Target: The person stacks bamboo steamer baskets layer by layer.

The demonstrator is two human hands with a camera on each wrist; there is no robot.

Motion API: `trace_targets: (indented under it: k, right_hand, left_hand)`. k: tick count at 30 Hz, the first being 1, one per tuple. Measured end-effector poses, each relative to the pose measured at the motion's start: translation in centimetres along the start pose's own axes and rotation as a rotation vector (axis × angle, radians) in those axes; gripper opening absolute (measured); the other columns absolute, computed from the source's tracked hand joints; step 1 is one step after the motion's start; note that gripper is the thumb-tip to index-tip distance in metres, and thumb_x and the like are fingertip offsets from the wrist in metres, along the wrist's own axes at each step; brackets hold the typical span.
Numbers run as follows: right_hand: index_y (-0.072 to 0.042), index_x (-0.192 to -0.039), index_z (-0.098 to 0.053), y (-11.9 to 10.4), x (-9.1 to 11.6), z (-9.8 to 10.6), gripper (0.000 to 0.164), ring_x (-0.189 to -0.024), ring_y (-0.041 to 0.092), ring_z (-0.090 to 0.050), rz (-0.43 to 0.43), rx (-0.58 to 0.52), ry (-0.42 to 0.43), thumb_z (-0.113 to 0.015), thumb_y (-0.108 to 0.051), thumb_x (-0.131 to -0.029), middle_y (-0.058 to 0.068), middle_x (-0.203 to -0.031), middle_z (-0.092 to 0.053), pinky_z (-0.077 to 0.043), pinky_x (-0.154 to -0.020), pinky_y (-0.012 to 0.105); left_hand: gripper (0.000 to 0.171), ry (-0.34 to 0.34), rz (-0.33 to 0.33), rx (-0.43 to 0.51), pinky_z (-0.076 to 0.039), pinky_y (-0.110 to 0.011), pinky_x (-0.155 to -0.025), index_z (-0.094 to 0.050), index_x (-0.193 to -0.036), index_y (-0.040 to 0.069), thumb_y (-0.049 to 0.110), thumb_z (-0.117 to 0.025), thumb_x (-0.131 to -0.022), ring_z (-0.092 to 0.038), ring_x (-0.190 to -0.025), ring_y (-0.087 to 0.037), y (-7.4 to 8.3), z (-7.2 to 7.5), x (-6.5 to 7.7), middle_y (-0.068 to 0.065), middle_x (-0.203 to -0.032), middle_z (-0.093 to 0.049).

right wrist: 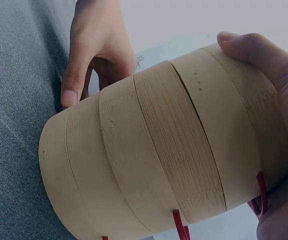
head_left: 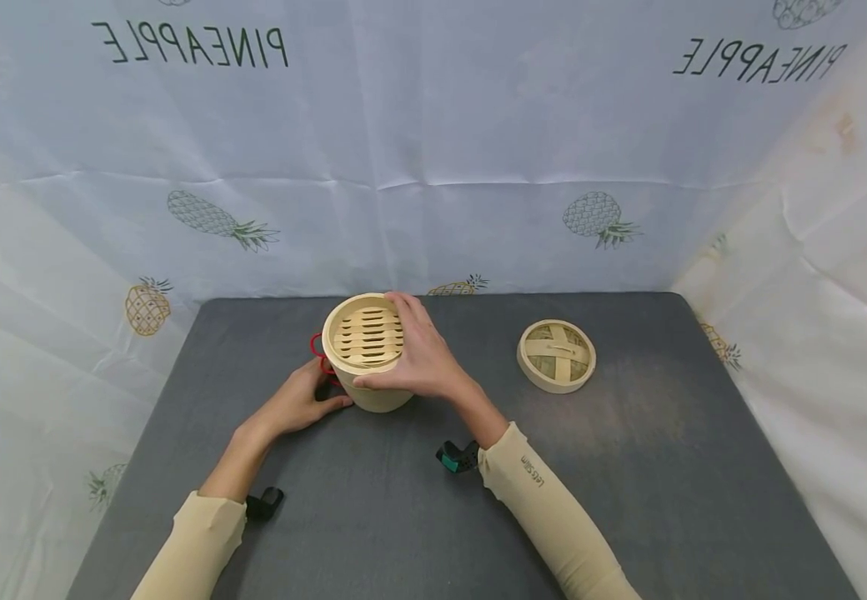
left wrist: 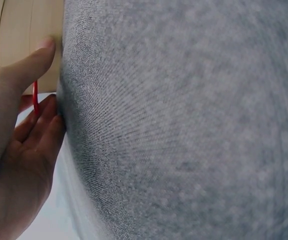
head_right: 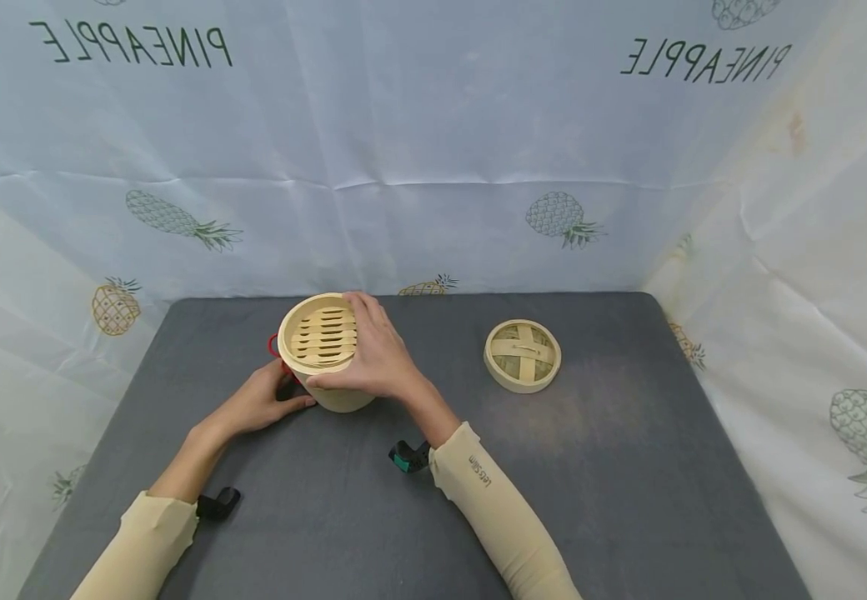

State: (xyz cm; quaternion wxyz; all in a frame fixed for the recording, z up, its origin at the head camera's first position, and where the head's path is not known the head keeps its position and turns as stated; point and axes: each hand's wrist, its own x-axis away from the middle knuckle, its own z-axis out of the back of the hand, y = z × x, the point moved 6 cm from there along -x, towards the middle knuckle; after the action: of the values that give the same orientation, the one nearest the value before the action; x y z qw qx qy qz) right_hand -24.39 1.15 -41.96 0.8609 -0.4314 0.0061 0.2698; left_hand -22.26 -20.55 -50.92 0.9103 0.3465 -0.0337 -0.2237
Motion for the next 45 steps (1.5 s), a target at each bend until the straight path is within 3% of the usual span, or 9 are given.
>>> trace_targets:
  k: [15,23,36,45]
  right_hand:
    - [-0.018,-0.171,-0.028,0.3,0.2,0.4,0.127,-0.154,0.031,-0.046,0.015,0.016,-0.038,-0.1,-0.051,-0.071,0.008,-0.173,-0.032,-0.049,-0.119,0.06]
    - [-0.02,-0.176,-0.013,0.5,0.4,0.6,0.133,-0.168,0.032,-0.027,0.039,0.03,-0.097,-0.096,-0.05,-0.077,0.008,-0.182,-0.019,-0.035,-0.13,0.066]
    - [-0.017,-0.175,-0.018,0.7,1.9,2.7,0.131,-0.168,0.035,-0.026,0.087,0.013,-0.059,-0.101,-0.038,-0.076,0.012,-0.18,-0.022,-0.034,-0.13,0.068]
    - [-0.018,-0.175,-0.02,0.9,3.1,4.6,0.128,-0.168,0.036,-0.027,0.112,0.015,-0.03,-0.099,-0.039,-0.077,0.012,-0.18,-0.024,-0.036,-0.127,0.071]
  left_hand:
    - [0.078,-0.009,0.007,-0.002,-0.051,-0.059,-0.118,-0.047,-0.159,0.0,0.014,-0.087,-0.094,-0.058,-0.145,-0.042,0.5,-0.1,-0.2,-0.023,-0.155,-0.058]
    - [0.076,-0.008,0.016,-0.013,-0.053,-0.059,-0.116,-0.048,-0.158,-0.001,0.012,-0.086,-0.094,-0.059,-0.145,-0.043,0.5,0.0,0.1,-0.024,-0.154,-0.058]
    - [0.074,-0.015,0.026,0.003,-0.054,-0.058,-0.116,-0.049,-0.157,0.0,0.013,-0.086,-0.094,-0.061,-0.143,-0.042,0.4,0.0,0.0,-0.023,-0.15,-0.06]
    - [0.07,-0.007,0.015,-0.007,-0.055,-0.059,-0.113,-0.052,-0.154,0.002,0.017,-0.087,-0.095,-0.064,-0.138,-0.041,0.1,0.0,0.0,-0.021,-0.145,-0.064]
